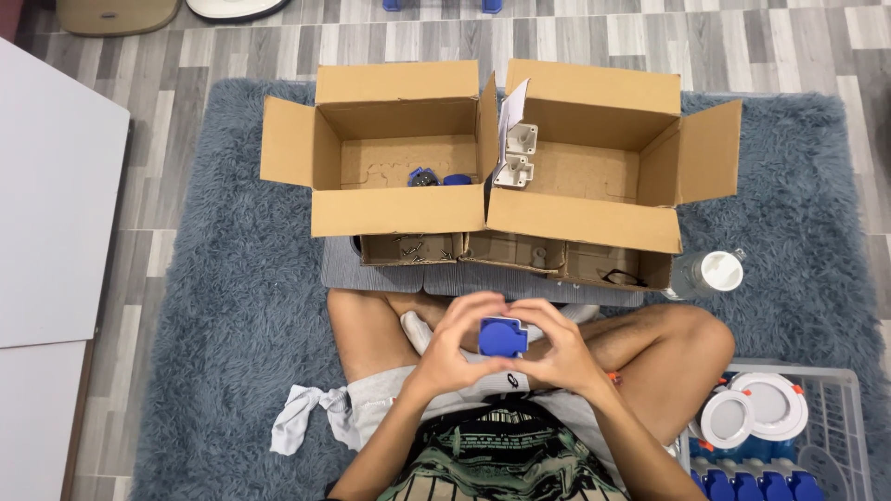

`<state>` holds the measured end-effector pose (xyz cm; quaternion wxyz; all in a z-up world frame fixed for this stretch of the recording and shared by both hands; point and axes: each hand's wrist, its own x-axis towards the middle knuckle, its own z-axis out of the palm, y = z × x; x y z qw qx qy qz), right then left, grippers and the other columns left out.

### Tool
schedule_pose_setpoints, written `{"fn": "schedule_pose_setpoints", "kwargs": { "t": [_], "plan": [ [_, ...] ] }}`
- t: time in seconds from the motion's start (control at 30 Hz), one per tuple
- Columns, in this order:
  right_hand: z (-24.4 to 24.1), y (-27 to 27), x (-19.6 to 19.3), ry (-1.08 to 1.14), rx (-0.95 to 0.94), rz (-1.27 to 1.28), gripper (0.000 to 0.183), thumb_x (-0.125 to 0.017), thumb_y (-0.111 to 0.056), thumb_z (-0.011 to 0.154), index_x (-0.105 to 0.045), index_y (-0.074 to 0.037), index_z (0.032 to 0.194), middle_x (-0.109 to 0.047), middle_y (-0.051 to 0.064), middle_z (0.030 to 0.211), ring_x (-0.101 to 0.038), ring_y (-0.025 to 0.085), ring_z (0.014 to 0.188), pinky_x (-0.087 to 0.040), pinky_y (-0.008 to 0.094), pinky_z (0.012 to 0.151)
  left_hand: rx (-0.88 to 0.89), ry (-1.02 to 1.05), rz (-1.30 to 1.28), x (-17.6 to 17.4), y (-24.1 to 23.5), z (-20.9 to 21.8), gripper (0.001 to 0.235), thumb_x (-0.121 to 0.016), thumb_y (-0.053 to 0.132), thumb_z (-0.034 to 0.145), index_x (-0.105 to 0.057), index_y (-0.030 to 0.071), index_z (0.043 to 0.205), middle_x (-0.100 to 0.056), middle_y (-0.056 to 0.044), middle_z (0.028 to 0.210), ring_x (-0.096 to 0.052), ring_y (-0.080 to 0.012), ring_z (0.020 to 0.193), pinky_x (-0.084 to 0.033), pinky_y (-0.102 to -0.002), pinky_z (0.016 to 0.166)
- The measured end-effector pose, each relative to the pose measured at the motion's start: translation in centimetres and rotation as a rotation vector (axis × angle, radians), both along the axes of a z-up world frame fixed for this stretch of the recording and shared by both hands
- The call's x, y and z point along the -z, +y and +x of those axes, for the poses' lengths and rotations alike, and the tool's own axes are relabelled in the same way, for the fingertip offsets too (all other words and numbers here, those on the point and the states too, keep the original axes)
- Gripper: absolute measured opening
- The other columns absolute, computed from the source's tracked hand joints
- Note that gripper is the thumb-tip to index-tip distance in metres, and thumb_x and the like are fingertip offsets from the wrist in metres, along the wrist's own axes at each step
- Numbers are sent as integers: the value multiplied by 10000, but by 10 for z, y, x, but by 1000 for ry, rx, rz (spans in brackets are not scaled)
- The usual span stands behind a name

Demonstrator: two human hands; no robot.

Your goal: Assembling and inspecting electrical junction boxes and switches using a screwdriver while sitting on the floor.

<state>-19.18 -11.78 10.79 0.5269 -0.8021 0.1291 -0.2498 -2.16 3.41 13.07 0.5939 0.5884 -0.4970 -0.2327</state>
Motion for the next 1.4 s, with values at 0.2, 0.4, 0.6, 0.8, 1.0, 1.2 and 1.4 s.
{"fn": "schedule_pose_setpoints", "kwargs": {
  "t": [0.2, 0.4, 0.6, 0.8, 1.0, 1.2, 1.4],
  "plan": [
    [29, 2, -22, -126, -123, -175, 566, -991, -120, 738, -795, -36, 1262, -783, 170, 1221, -754, 427, 1171, -591, 534, 1014, 74, 440, 163, 37, 13, -3, 661, -697, 378, 1051, -531, 50, 1600, -639, -183, 1517, -558, -307, 1410, -396, -509, 1215],
    [50, -31, -54, 13, -239, -287, 844, -966, -469, 770, -678, 0, 1410, -677, 247, 1395, -626, 470, 1359, -498, 614, 1147, -124, 554, 162, 55, 19, 2, 540, -717, 319, 1022, -636, 71, 1495, -693, -114, 1414, -589, -218, 1304, -426, -401, 1170],
    [85, -61, -107, 610, -302, -333, 564, -472, -426, 1156, -579, -12, 1525, -631, 321, 1436, -603, 555, 1339, -492, 662, 1128, -179, 593, 123, 44, 20, 1, 447, -791, 290, 934, -731, 90, 1330, -667, -37, 1036, -567, -136, 908, -493, -265, 798],
    [118, -75, -55, 969, -411, -220, 686, -237, -568, 1141, -465, -180, 1659, -413, 302, 1703, -414, 558, 1541, -353, 691, 1265, -188, 686, 102, 37, 18, -4, 396, -756, 276, 974, -726, 71, 1312, -662, -23, 985, -596, -105, 872, -523, -240, 753],
    [143, -84, -37, 1043, -504, -44, 737, -226, -473, 1088, -535, -78, 1628, -514, 251, 1666, -451, 457, 1565, -363, 605, 1283, -229, 766, 105, 49, 23, -5, 410, -735, 322, 994, -715, 70, 1317, -651, -49, 1044, -601, -123, 914, -573, -247, 754],
    [149, -83, -37, 1059, -470, 72, 700, -278, -422, 1130, -442, -14, 1675, -473, 274, 1692, -438, 417, 1582, -331, 585, 1298, -226, 750, 136, 48, 23, -5, 401, -757, 315, 993, -722, 81, 1317, -660, -66, 1075, -597, -148, 946, -581, -278, 781],
    [150, -69, -103, 1059, -276, 130, 931, -356, -651, 1108, -355, 94, 1666, -396, 292, 1722, -380, 387, 1617, -218, 541, 1360, -204, 760, 186, 51, 23, -7, 408, -764, 317, 991, -714, 101, 1334, -674, -82, 1121, -605, -170, 990, -577, -290, 829]
  ]
}}
